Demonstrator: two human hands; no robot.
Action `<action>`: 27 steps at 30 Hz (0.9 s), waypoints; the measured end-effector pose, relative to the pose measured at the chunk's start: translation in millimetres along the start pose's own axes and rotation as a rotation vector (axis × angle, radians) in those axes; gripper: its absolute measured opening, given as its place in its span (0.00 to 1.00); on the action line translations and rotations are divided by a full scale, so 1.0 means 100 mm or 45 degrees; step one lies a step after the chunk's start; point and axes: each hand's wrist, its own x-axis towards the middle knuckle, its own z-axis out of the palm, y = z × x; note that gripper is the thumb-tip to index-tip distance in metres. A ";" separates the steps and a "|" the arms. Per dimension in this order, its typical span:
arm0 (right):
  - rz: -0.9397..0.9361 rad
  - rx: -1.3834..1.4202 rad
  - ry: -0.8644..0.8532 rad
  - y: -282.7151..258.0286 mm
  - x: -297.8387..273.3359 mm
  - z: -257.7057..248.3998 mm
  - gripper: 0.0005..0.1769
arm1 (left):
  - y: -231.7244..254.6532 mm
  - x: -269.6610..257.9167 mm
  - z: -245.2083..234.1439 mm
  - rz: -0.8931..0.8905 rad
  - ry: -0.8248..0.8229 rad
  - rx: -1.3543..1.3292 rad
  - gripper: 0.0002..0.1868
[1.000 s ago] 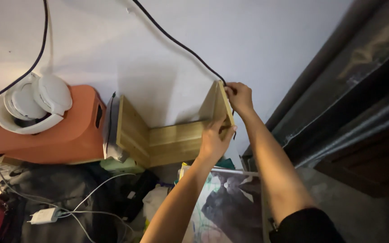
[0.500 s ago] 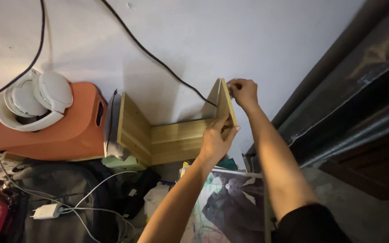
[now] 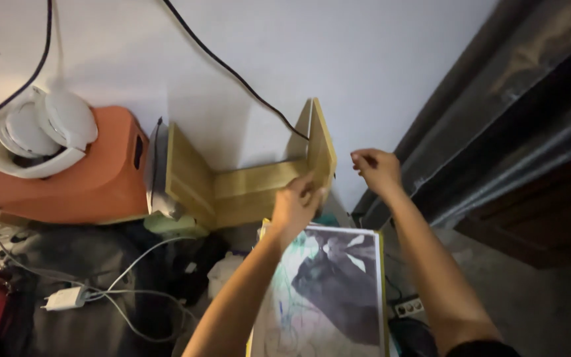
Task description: The person sorts through a pile of papers, notebooks, and folders on a cluttered desk. They pick up items one by one, flip through pages, and place them into a wooden document holder or stack them neatly.
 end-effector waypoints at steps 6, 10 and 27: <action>-0.271 -0.112 0.138 -0.21 -1.12 -0.41 0.06 | -0.07 -0.53 -0.44 0.194 0.087 0.303 0.18; -0.169 -0.077 0.138 -0.38 -1.82 -0.53 0.07 | 0.14 -1.03 -0.83 0.282 0.186 0.403 0.14; 0.337 -0.309 0.094 -0.62 -3.54 -0.51 0.23 | 0.35 -2.47 -1.33 -0.329 0.107 0.182 0.13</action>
